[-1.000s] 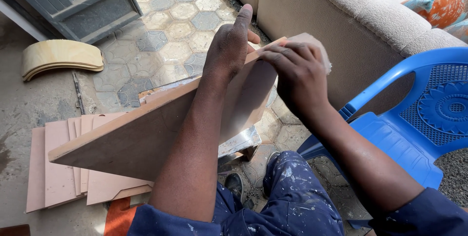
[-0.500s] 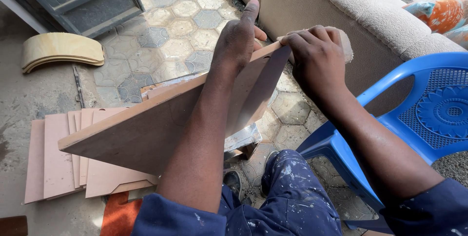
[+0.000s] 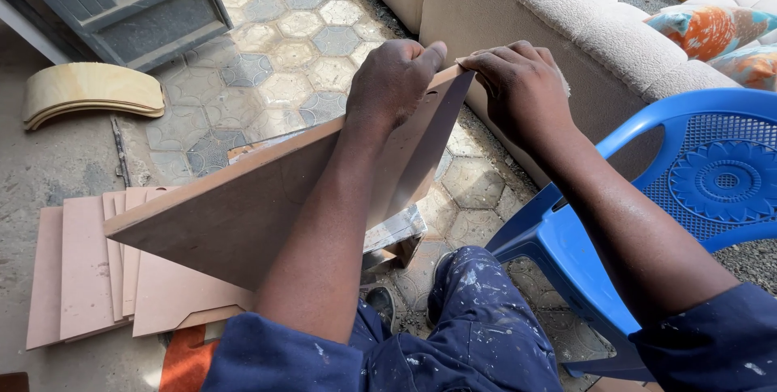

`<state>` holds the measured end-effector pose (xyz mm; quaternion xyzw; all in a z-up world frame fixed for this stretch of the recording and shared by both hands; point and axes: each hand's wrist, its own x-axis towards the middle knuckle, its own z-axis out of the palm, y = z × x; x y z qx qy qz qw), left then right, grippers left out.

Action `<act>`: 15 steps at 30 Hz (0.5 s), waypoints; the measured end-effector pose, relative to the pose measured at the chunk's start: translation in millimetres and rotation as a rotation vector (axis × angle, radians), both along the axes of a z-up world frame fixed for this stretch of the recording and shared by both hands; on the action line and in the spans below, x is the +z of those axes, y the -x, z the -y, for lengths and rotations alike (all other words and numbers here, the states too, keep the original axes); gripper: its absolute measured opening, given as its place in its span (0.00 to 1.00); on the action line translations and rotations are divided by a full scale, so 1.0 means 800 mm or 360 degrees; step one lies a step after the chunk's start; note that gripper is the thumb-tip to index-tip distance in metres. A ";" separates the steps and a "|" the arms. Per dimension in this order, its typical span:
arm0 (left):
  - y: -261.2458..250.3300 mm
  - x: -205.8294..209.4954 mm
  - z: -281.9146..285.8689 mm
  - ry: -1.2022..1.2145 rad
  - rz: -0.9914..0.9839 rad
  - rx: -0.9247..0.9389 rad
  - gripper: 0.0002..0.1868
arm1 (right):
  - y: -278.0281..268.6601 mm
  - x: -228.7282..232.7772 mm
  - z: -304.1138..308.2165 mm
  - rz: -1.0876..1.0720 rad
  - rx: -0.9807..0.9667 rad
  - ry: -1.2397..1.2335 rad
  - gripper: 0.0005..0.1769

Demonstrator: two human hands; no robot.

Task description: The person sands the edges and surfaces of a rectangular wooden board using a sanding block. They hold the board with one hand and rub the sanding block along the edges and flat areas. The person flips the board over to sand the other side.

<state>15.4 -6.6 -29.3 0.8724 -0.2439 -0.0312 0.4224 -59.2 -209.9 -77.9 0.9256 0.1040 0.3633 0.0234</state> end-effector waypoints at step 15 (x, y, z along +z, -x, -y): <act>0.020 -0.056 -0.051 -0.0931 0.0560 0.0448 0.34 | -0.015 0.101 -0.067 -0.1035 -0.0568 -0.0816 0.23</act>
